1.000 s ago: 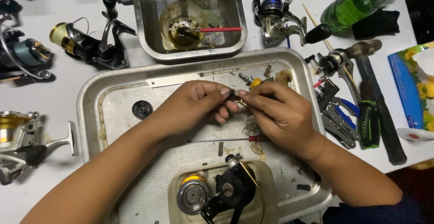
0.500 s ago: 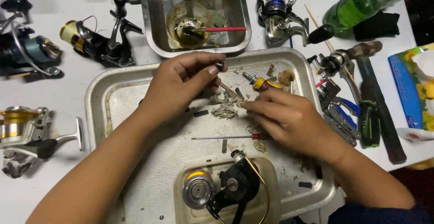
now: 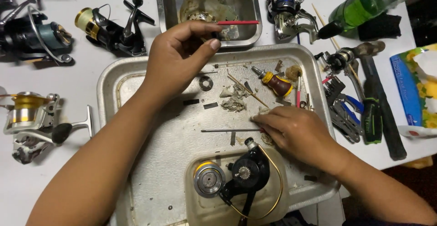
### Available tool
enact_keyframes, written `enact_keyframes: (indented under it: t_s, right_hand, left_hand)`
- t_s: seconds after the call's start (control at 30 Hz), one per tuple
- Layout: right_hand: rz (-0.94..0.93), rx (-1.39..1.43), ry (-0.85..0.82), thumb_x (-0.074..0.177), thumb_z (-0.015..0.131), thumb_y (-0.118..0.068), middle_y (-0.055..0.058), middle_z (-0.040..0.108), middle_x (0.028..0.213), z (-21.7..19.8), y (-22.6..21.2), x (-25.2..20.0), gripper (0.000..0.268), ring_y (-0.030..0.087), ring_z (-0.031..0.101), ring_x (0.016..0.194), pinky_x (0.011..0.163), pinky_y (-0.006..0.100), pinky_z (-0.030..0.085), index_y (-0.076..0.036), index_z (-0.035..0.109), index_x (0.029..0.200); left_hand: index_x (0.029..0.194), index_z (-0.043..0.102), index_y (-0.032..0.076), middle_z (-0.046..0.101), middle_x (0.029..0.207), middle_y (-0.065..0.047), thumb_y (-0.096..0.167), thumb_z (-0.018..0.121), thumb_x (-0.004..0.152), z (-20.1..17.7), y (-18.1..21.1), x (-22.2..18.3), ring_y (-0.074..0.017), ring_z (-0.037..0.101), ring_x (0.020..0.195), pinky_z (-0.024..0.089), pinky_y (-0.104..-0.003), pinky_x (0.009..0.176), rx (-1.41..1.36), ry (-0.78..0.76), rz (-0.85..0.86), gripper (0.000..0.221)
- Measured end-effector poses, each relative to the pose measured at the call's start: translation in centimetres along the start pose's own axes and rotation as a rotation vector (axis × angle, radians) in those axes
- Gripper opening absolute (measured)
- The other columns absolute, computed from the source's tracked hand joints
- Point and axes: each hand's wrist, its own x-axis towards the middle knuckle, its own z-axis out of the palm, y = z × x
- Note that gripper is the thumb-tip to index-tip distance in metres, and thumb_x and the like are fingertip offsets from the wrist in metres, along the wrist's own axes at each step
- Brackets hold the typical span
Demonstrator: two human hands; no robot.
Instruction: Assembling the internal mechanical components of a fishing reel on a metal tray.
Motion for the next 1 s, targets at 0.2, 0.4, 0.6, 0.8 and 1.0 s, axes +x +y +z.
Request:
enact_keyframes:
  t_s: [0.2,0.4,0.6,0.8,1.0]
  right_hand:
    - [-0.074,-0.125,0.086,0.089,0.08,-0.019,0.004,0.073,0.079,-1.2,0.2,1.9,0.013,0.02,0.066,0.061,0.045,0.036,0.055,-0.01,0.08,0.099]
    - [-0.202,-0.133,0.113,0.087,0.08,-0.007,0.011,0.076,0.104,-1.2,2.8,9.2,0.024,0.028,0.071,0.078,0.058,0.039,0.061,-0.007,0.079,0.111]
    - [-0.494,-0.475,0.201,0.096,0.078,-0.019,0.004,0.061,0.076,1.2,5.2,15.0,0.006,0.028,0.062,0.064,0.041,0.042,0.046,-0.017,0.076,0.101]
    - [-0.642,-0.72,0.194,0.087,0.074,-0.022,-0.001,0.058,0.078,1.3,5.5,14.8,0.007,0.021,0.06,0.066,0.049,0.036,0.047,-0.022,0.068,0.091]
    - [-0.54,-0.475,0.289,0.089,0.071,-0.022,-0.002,0.062,0.084,1.1,5.8,14.0,0.006,0.018,0.064,0.073,0.058,0.031,0.049,-0.02,0.066,0.088]
  left_hand:
    - [0.109,0.075,0.006,0.072,0.107,-0.009,0.015,0.076,0.097,-0.7,-1.0,0.4,-0.019,0.068,0.096,0.054,-0.028,0.079,0.295,-0.189,0.394,0.015]
    - [0.124,0.067,0.0,0.069,0.106,-0.011,0.002,0.067,0.099,-1.2,-0.4,0.5,-0.0147,0.058,0.078,0.05,-0.026,0.069,0.308,-0.066,0.428,0.025]
    - [0.111,0.07,0.005,0.069,0.102,-0.007,0.005,0.064,0.103,-1.5,-0.2,0.6,-0.0133,0.064,0.084,0.053,-0.025,0.074,0.216,0.124,0.363,0.01]
    - [0.114,0.073,0.006,0.072,0.109,-0.008,0.008,0.07,0.1,-2.8,3.1,0.4,-0.0133,0.063,0.085,0.053,-0.025,0.077,0.32,-0.054,0.39,0.014]
    - [0.1,0.078,0.006,0.076,0.09,-0.016,0.011,0.073,0.084,-2.2,2.2,-2.2,-0.0427,0.07,0.088,0.051,-0.056,0.082,0.813,-0.392,0.18,0.017]
